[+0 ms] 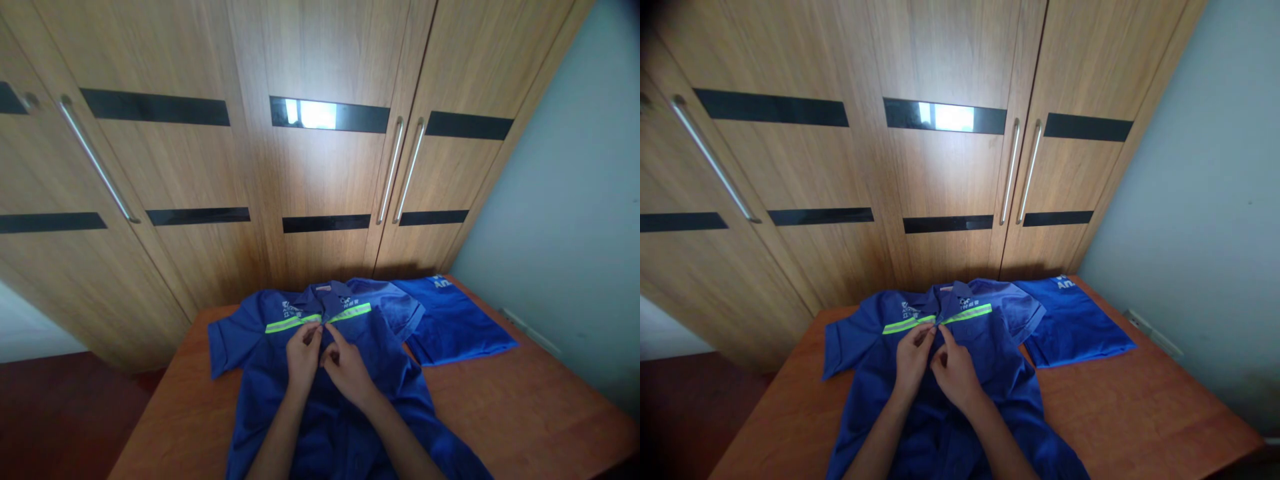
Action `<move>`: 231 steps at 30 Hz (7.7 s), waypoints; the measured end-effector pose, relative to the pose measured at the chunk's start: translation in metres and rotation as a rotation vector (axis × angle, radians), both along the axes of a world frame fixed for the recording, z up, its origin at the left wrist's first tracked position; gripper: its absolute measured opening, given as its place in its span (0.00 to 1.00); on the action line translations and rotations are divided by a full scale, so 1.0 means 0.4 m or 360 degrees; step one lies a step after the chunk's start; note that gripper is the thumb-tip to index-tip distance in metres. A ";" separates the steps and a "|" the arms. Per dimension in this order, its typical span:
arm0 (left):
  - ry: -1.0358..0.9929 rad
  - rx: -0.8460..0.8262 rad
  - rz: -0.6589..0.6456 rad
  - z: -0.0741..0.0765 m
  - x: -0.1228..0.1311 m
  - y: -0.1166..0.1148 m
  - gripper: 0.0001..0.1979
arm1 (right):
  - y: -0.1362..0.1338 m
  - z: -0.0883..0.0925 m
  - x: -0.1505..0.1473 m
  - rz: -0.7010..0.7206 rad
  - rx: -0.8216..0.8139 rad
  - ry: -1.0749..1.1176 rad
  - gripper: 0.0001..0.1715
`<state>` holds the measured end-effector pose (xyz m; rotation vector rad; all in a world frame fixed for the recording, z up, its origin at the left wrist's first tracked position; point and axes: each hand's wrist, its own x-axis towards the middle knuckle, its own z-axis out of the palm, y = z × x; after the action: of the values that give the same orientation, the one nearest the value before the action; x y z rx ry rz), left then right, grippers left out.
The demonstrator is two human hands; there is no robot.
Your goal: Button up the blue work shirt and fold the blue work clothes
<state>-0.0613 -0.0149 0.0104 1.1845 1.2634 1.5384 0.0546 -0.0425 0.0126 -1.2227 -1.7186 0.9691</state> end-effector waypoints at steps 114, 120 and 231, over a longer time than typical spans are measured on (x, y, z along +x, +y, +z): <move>0.2089 -0.0825 -0.0006 0.027 -0.022 0.395 0.17 | 0.468 0.077 0.138 -0.0467 -0.0224 -0.1407 0.20; 0.2100 -0.0754 0.0105 0.094 -0.084 0.384 0.13 | 0.448 0.114 0.269 -0.0593 -0.0134 -0.1090 0.20; 0.1650 -0.0831 0.0072 0.008 -0.417 -0.242 0.27 | -0.138 -0.106 0.442 -0.0454 0.0069 -0.0589 0.18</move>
<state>-0.2280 -0.1116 0.0137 1.6274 2.1717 0.4617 0.2316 -0.0977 -0.0297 -1.6425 -1.7630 0.5574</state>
